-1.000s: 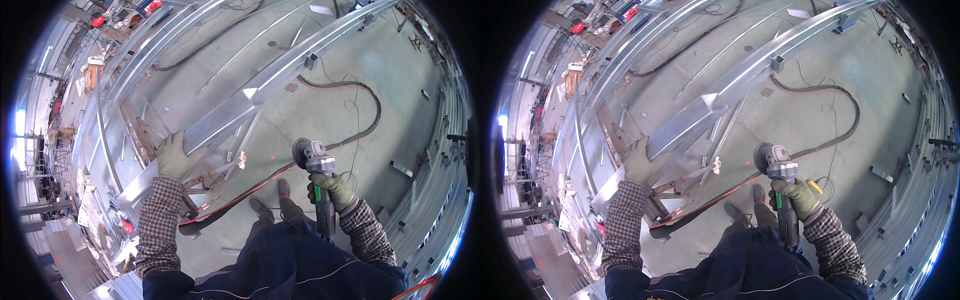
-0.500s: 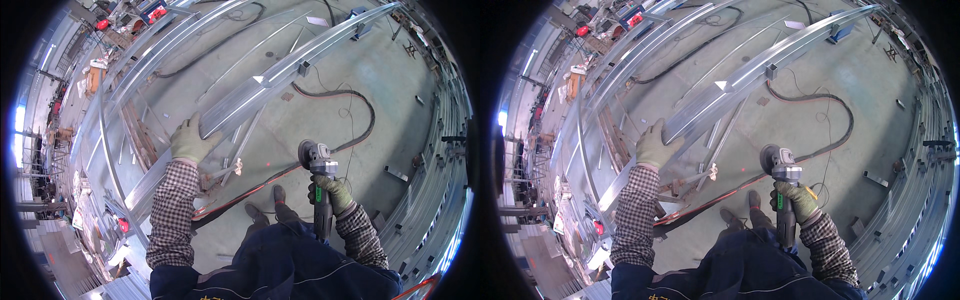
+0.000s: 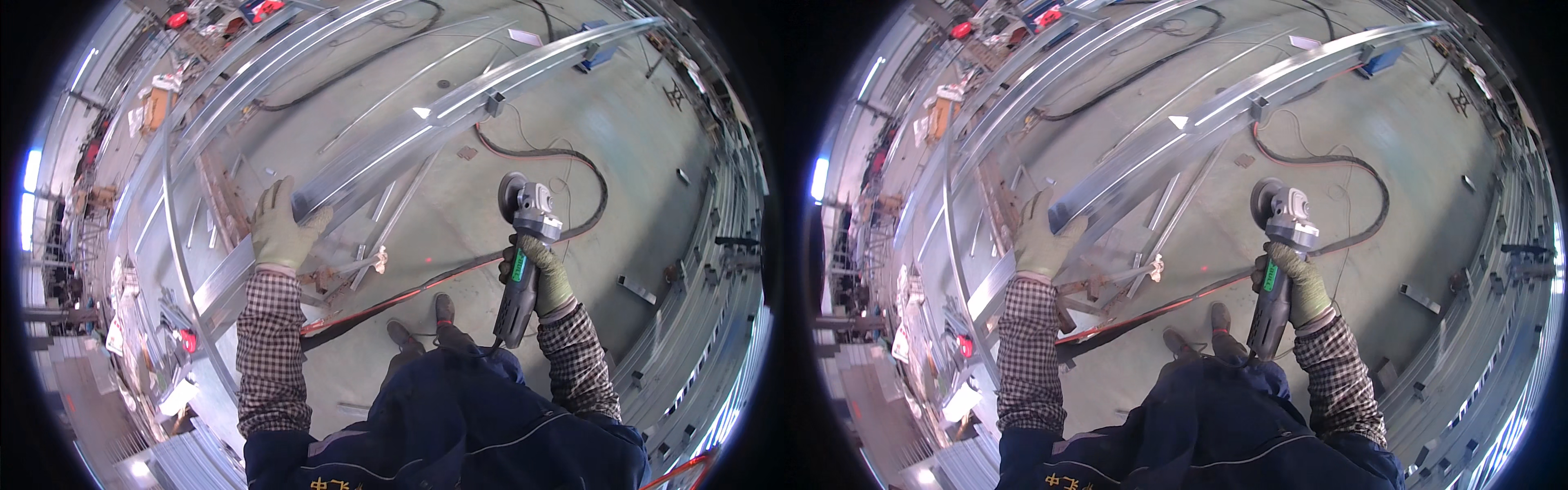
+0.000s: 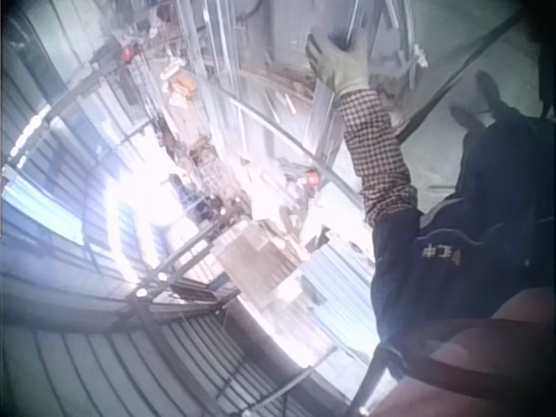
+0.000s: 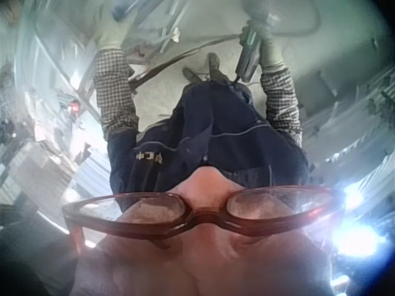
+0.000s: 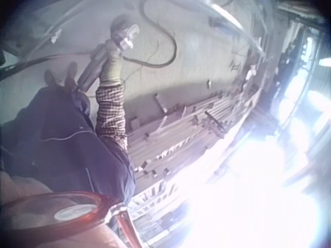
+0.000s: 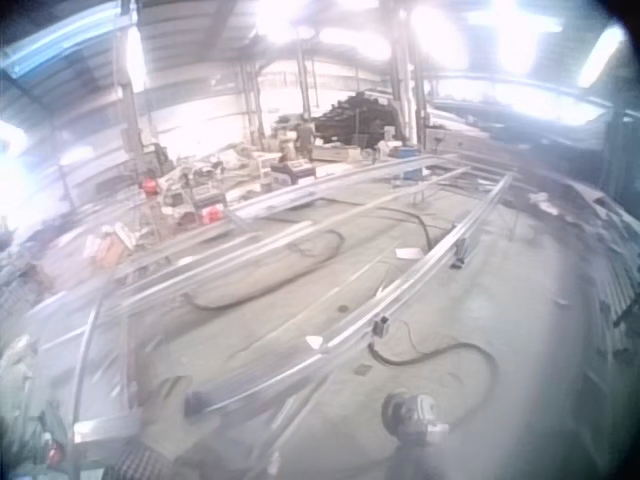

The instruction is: The person measures and aligns metal bars on a frame, then uses an angle grinder to cut and smooth the bars. They position the bars into the frame and weld the joints using a welding torch, repeating the process for multiple sections.

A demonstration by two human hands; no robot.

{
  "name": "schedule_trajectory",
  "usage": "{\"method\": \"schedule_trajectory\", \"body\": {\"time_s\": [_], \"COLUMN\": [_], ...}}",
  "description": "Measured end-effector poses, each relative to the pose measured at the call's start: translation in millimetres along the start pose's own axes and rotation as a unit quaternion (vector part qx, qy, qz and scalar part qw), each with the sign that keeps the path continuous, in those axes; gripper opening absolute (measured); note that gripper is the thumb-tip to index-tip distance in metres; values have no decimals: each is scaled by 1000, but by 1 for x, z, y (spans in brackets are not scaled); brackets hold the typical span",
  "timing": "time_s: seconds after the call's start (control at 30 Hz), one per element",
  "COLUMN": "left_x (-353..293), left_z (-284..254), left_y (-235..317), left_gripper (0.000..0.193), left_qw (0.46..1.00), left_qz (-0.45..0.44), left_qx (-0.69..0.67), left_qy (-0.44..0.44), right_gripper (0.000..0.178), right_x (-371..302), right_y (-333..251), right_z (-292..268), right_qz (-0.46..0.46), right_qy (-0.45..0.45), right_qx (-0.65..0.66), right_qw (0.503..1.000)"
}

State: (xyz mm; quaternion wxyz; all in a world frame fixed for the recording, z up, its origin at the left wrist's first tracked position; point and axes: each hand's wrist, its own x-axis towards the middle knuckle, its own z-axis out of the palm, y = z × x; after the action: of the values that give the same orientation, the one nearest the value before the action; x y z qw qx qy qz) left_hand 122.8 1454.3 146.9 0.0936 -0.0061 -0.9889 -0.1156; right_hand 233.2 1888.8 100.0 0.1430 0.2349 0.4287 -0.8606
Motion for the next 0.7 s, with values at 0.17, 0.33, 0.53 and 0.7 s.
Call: {"method": "schedule_trajectory", "body": {"time_s": [0.17,0.33,0.53,0.7], "left_x": [-13,-66,-191,-234], "left_z": [-7,-8,29,28], "left_y": [-18,19,131,133], "left_gripper": [92,74,83,75], "left_qw": [999,976,929,962], "left_qz": [-42,-5,202,206], "left_qx": [28,-218,-279,-181], "left_qy": [-2,-14,-137,-8], "right_gripper": [54,54,51,51], "right_x": [6,12,13,-3], "right_y": [-2,10,38,64], "right_z": [14,28,62,85], "right_qz": [-8,-4,-1,6], "right_qy": [-21,-51,-95,-121], "right_qx": [11,32,86,62], "right_qw": [1000,998,992,991]}}
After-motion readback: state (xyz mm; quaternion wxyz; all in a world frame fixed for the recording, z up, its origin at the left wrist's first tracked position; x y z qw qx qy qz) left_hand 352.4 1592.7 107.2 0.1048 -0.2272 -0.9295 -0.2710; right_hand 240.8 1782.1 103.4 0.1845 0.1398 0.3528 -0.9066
